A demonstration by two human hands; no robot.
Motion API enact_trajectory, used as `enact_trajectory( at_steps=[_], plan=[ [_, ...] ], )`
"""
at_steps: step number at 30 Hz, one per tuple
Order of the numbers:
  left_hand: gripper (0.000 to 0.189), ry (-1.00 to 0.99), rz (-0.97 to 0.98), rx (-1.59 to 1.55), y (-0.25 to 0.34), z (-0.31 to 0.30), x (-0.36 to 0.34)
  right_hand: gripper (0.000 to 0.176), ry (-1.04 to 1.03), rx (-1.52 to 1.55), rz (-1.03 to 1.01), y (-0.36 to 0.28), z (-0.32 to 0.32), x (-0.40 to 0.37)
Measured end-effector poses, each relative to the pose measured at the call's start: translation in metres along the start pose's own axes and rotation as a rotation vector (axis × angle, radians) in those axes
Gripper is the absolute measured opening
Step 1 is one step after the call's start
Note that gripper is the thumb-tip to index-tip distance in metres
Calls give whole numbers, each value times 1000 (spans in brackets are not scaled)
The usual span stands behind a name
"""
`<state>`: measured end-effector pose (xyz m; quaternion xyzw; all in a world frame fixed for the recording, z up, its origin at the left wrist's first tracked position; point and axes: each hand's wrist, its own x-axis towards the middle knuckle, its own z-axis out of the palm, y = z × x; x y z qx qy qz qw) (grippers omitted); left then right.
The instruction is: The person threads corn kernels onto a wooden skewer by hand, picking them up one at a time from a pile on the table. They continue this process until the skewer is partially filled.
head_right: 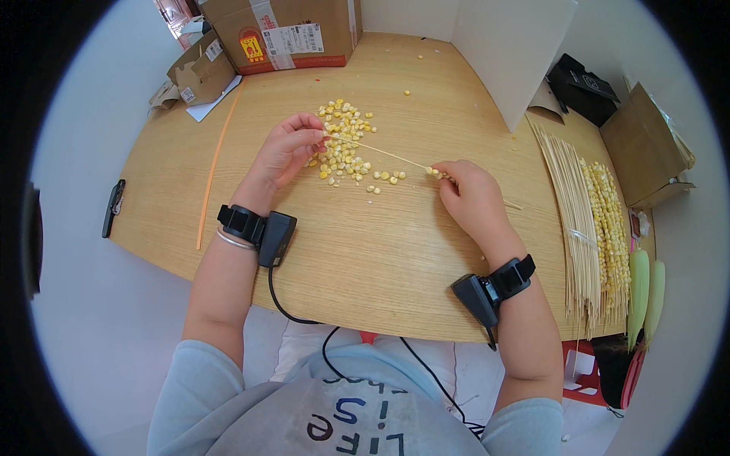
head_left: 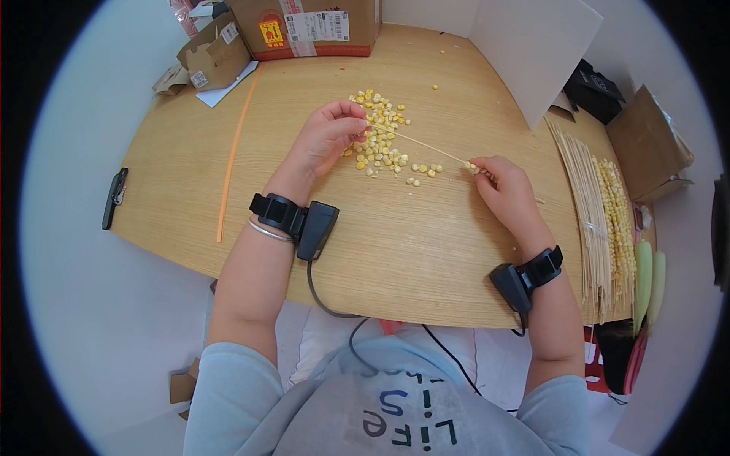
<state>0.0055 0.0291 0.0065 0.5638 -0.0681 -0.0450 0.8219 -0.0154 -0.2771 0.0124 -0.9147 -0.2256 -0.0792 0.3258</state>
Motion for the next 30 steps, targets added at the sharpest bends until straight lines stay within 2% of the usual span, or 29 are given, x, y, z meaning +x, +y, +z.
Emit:
enact_trajectory(
  at_steps=[9, 15, 23, 30],
  plan=[
    [14, -5, 10, 32, 1, 1, 0, 22, -11, -43, -17, 0, -1, 0],
    [23, 38, 9, -7, 0, 1, 1, 23, -20, -37, -16, -1, -2, 0],
    [29, 73, 43, 201, 0, 1, 3, 24, -49, -50, -19, -2, -3, 1],
    [29, 68, 18, 206, -1, 5, 2, 25, -52, -58, -33, -1, -3, 1]
  ],
)
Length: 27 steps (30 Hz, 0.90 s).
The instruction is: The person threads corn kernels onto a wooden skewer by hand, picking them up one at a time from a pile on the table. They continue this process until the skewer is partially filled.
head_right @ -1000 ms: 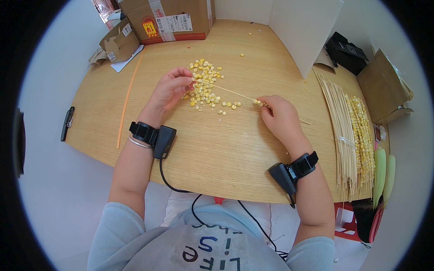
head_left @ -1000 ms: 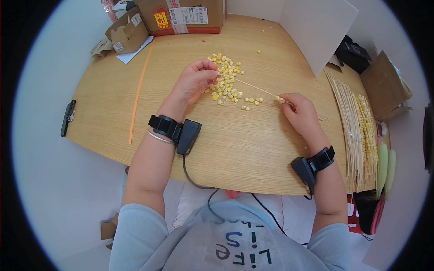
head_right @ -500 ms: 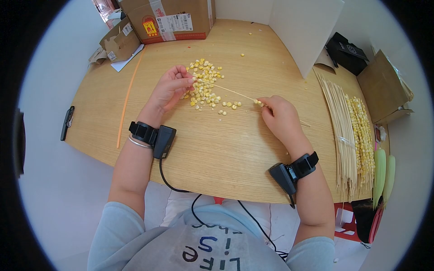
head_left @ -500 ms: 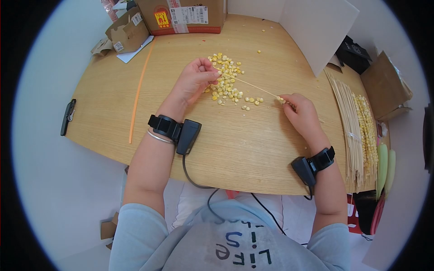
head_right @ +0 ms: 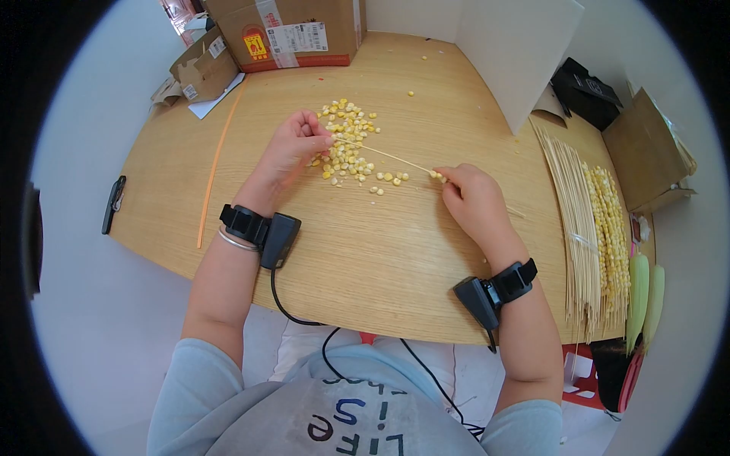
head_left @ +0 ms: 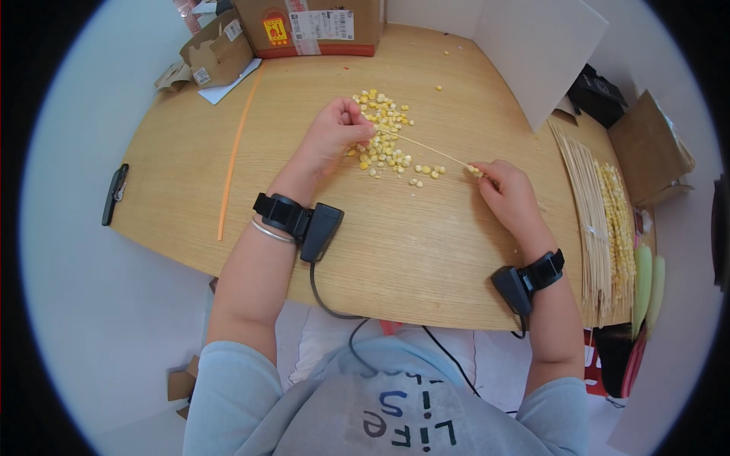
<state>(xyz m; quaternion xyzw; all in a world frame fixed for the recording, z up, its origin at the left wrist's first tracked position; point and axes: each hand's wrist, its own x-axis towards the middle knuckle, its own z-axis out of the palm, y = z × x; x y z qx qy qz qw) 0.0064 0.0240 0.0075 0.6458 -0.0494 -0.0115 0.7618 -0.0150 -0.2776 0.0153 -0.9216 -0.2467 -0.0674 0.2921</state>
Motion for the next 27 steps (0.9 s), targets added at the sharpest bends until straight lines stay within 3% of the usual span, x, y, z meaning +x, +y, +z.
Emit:
enact_trajectory(
  at_steps=[8, 27],
  plan=[
    [25, 33, -4, -282, -4, 0, 1, 25, 6, 54, 12, -4, 1, -1],
    [27, 43, -61, -395, -3, 1, 0, 19, 20, 163, -24, -2, 5, -1]
  ],
)
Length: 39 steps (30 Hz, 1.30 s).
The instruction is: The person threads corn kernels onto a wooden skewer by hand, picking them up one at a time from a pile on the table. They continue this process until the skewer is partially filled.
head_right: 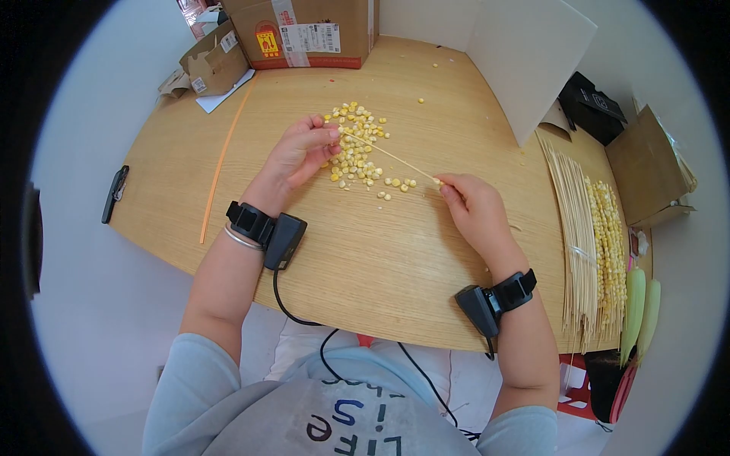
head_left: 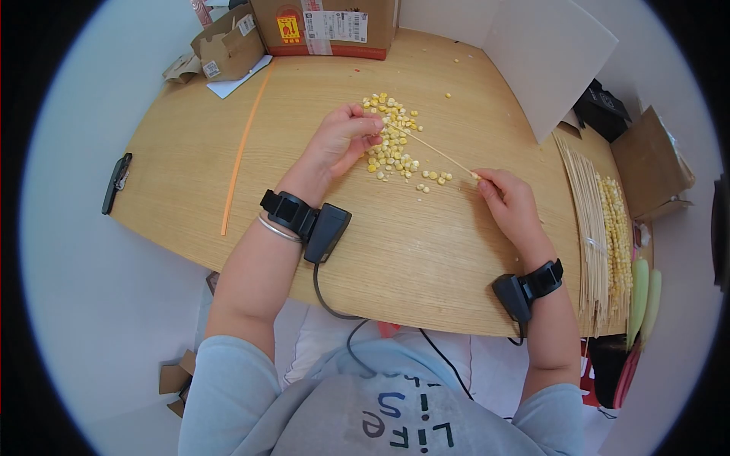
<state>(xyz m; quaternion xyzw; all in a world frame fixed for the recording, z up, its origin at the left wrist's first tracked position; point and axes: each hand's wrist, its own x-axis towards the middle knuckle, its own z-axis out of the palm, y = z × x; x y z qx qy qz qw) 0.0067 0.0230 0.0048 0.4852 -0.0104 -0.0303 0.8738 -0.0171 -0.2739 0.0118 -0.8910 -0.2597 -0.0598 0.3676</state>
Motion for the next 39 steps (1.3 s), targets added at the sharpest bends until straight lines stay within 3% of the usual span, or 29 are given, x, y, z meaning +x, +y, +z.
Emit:
enact_trajectory(
  at_steps=[11, 32, 39],
  plan=[
    [24, -59, -25, -59, -1, -1, 1, 17, 39, 21, -59, 3, 3, -1],
    [31, -61, -39, -90, 0, 1, 1, 18, -21, 5, 47, -11, 1, -1],
    [29, -65, -32, -96, -1, 1, 1, 19, 10, -17, -35, -9, 2, -1]
  ],
)
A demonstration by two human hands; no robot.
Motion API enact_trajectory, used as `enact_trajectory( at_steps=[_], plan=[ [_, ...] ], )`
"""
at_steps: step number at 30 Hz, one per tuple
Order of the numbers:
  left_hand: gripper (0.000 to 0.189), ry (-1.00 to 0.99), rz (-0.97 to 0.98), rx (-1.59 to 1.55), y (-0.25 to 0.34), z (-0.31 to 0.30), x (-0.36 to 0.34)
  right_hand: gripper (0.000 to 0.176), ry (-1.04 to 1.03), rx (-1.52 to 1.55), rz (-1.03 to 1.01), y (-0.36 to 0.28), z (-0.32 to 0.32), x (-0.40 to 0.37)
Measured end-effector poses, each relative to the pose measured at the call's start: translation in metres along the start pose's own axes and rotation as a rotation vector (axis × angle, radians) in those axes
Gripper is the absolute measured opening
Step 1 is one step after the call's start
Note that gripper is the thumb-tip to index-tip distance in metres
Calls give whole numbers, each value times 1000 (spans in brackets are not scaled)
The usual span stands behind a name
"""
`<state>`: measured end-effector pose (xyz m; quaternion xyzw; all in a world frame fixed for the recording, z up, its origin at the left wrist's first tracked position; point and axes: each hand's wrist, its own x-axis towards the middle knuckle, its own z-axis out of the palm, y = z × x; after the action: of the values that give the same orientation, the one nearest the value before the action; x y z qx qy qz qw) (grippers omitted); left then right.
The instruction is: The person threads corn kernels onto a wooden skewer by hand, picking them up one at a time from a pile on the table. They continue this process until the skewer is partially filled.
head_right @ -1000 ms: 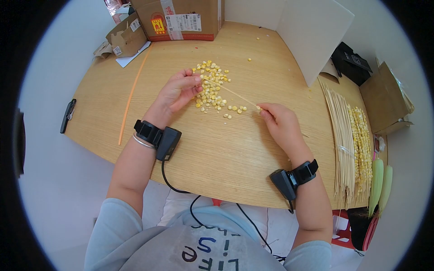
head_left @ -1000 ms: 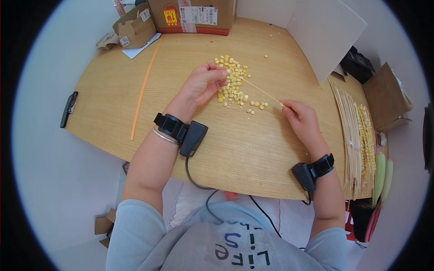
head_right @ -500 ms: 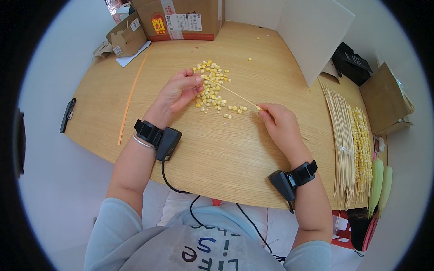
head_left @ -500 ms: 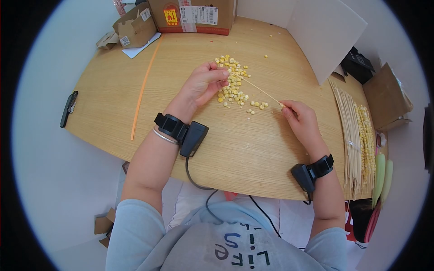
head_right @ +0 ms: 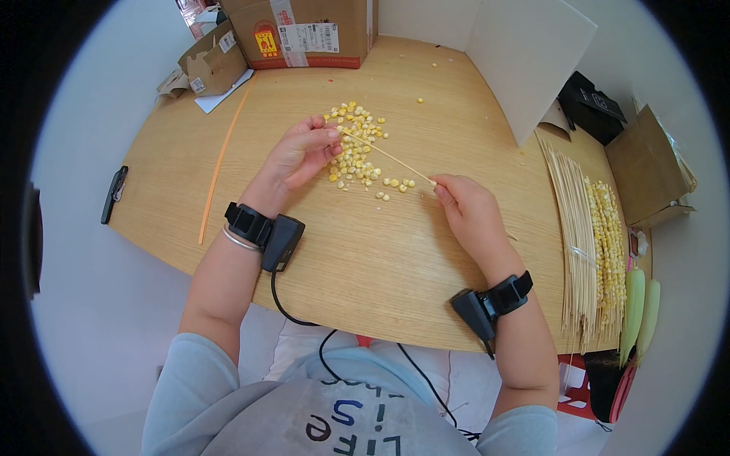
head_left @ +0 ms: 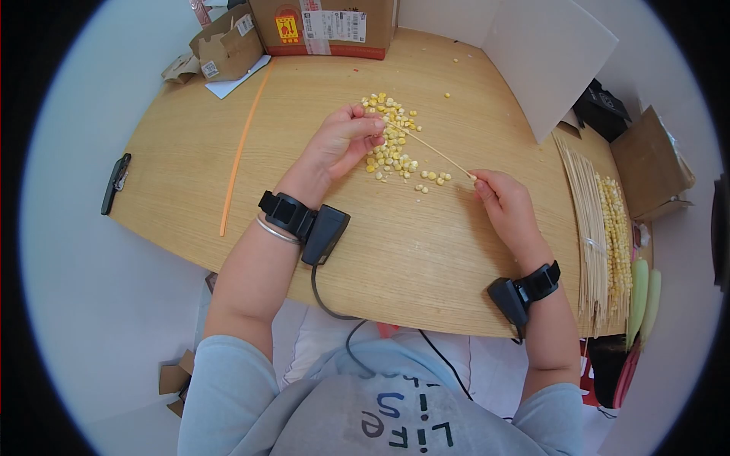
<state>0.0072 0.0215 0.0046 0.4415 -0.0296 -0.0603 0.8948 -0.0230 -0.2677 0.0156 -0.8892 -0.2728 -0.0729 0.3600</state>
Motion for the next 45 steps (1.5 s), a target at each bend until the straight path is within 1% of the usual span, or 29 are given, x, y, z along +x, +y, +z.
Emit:
enact_trajectory(
  at_steps=[3, 5, 6, 7, 8, 10, 14, 16, 17, 19, 20, 22, 23, 25, 30, 32, 34, 37, 42, 45],
  plan=[
    [29, 11, 15, 16, -1, -3, 0, 21, -15, -12, -20, -2, -2, 1],
    [23, 51, 21, 50, -1, -5, 1, 23, -37, -27, -20, -3, -4, 1],
    [23, 50, 20, 50, -1, -6, 1, 28, -14, -22, -26, -2, -4, 1],
    [21, 139, 50, 25, -1, -7, 1, 33, 9, -18, -33, -1, -3, 1],
    [19, 227, 79, -1, -1, -8, 2, 33, 10, -19, -32, 2, -4, 1],
    [17, 260, 98, -19, 1, -20, 7, 42, 7, -100, -94, 10, -7, 2],
    [16, 348, 135, -34, 8, -34, 11, 43, -16, -156, -72, 11, -12, 1],
    [16, 362, 141, -26, 11, -38, 10, 40, 33, -168, -5, 15, -11, 0],
    [17, 376, 146, -18, 12, -39, 10, 40, 33, -167, -7, 17, -10, 0],
    [17, 383, 157, -29, 12, -40, 11, 26, 81, -193, 72, 21, -8, 0],
    [17, 391, 165, -39, 12, -41, 11, 26, 82, -193, 71, 20, -9, 0],
    [17, 382, 169, -44, 11, -42, 12, 14, 27, -258, 164, 18, -11, 1],
    [18, 374, 171, -49, 11, -42, 12, 14, 27, -259, 164, 19, -10, 1],
    [17, 366, 163, -42, 11, -44, 12, 7, 68, -253, 147, 22, -8, 1],
    [17, 350, 135, -29, 10, -45, 12, 6, 66, -303, 135, 23, -8, 0],
    [22, 369, 133, -60, 10, -45, 13, 6, 68, -319, 130, 23, -8, 0],
    [21, 360, 131, -72, 10, -46, 14, 4, 87, -334, 98, 25, -7, 0],
    [21, 337, 135, -84, 11, -42, 13, 4, 94, -364, 105, 25, -7, 0],
    [21, 318, 129, -94, 12, -41, 12, 5, 106, -341, 94, 26, -6, 1],
    [18, 324, 126, -79, 12, -39, 11, 5, 106, -325, 100, 23, -8, 1]
  ],
)
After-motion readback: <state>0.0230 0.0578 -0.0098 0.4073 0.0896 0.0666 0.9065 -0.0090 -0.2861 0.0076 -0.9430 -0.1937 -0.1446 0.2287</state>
